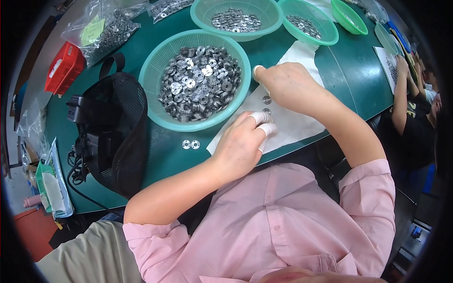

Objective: Inspecting and sorting small metal rings at a manual workstation.

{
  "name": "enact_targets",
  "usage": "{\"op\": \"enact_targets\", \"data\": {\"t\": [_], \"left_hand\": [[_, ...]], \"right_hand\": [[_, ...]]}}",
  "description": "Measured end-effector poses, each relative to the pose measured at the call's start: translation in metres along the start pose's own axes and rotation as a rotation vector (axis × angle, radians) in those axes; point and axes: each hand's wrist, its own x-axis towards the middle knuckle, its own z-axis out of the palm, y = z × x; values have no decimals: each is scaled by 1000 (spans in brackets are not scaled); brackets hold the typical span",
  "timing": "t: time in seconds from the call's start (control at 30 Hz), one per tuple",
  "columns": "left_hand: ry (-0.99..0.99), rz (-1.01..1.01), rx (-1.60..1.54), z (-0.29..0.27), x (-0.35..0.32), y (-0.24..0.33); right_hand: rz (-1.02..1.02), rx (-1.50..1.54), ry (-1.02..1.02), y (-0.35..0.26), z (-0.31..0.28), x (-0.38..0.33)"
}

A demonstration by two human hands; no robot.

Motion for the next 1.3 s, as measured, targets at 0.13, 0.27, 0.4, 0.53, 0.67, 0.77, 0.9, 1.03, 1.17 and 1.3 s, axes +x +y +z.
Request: {"op": "enact_targets", "data": {"t": [0.13,0.27,0.4,0.53,0.67,0.77,0.9,1.03,1.17,1.3], "left_hand": [[-13,2,14,-1,-4,-5],[-8,11,2,0,-8,-7],[-6,18,-1,0,-7,-9],[78,31,18,6,0,-3],[54,18,39,7,4,-6],[71,24,34,9,9,-4],[51,5,54,7,8,0],[48,7,53,8,8,1],[39,13,46,13,9,3],[44,21,51,13,9,2]], "right_hand": [[5,-27,-21,-6,2,3],[20,-48,10,-7,9,2],[59,-17,14,-8,7,1],[77,-35,57,-4,13,-12],[48,-22,58,-1,13,2],[53,-59,-1,3,6,-2],[85,-74,-20,-3,3,3],[138,3,-2,5,1,-8],[232,155,68,19,7,-22],[265,276,290,33,-2,-39]]}}
